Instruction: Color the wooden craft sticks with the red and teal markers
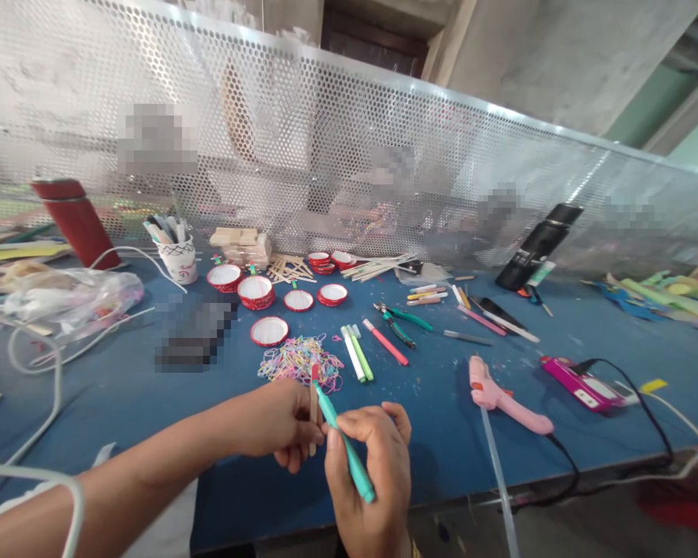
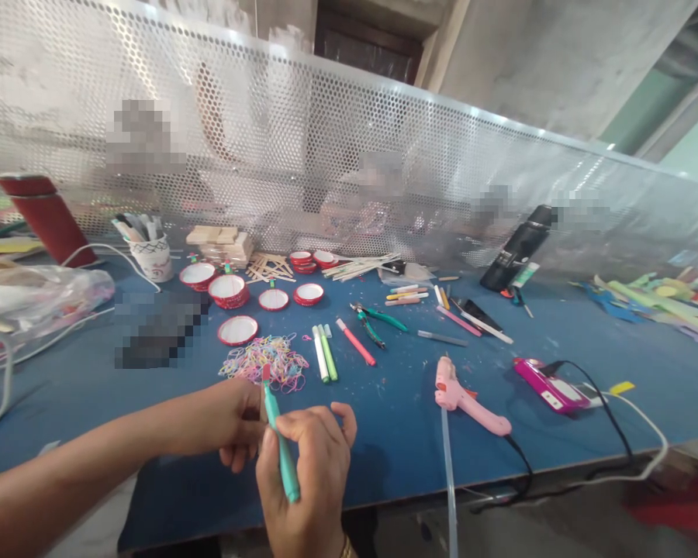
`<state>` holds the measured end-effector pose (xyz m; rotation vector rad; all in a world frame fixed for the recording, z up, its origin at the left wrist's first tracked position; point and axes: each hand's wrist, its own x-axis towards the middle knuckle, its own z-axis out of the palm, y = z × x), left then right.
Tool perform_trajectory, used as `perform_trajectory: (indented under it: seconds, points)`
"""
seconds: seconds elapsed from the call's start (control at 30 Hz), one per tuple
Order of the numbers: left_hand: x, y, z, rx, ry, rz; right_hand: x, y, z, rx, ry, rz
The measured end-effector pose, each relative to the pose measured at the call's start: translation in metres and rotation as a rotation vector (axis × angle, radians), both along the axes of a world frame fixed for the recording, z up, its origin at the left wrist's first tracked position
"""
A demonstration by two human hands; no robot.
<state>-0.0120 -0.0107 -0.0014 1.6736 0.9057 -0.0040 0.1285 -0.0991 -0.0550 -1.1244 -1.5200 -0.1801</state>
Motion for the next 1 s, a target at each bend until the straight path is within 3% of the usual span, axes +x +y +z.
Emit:
perform_trajectory:
  seconds: [0.43,1.0]
  points:
    - [-0.0007,0.0013,-0.0041,-0.02,-0.008,0.013,-0.0001,-0.0005,-0.0021,-0.043,0.02,-0.055]
    - [0.0019,-0.0004,0.0011,0.005,0.009,0.004,-0.0009,0.0002,-0.0017,-0.042,-0.014,-0.031]
